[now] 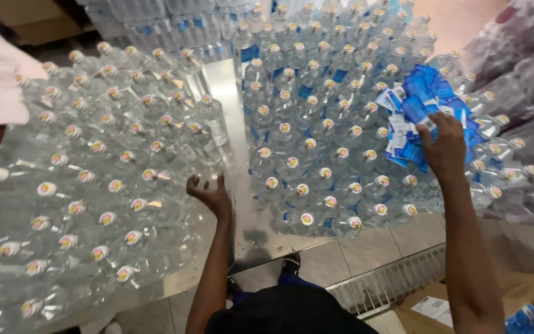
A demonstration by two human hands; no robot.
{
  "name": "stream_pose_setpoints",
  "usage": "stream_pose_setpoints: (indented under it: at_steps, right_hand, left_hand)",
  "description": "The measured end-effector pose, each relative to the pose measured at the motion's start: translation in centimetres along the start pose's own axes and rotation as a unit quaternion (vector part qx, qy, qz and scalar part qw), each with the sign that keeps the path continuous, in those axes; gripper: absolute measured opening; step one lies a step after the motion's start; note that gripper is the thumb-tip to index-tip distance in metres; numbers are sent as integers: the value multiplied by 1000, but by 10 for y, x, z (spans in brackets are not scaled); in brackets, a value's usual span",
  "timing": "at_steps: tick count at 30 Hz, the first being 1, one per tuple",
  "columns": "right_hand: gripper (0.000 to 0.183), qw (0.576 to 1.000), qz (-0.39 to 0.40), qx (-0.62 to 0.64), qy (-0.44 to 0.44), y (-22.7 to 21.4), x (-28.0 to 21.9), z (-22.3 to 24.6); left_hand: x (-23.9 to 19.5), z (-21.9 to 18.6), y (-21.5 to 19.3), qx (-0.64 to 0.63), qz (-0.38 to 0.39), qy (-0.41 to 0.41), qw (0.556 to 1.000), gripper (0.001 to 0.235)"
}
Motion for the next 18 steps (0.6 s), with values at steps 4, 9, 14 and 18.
stream_pose_setpoints:
  at_steps: [4, 9, 14, 18]
  right_hand:
    - [55, 994, 29, -92, -54, 22, 26, 8]
    - [23, 981, 28, -188, -45, 27, 26, 1]
    - [14, 989, -103, -101, -36, 12, 15, -30]
    - [12, 967, -224, 117, 21, -41, 15, -5]
  left_hand:
    - [31, 1, 28, 27, 32, -3, 999, 111]
    - [63, -5, 64, 89, 26, -33, 995, 104]
    - [70, 20, 58, 148, 39, -7, 988, 99]
    - [37, 15, 19, 118, 94, 41, 988, 95]
Point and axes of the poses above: each hand's wrist, its own x-axis towards the middle knuckle, its own y-axis out of the palm, z = x × y, the point moved 5 cm from there along x, towards the middle knuckle, and after that the axes turned 13 degrees about -y, right-handed, at the moved point
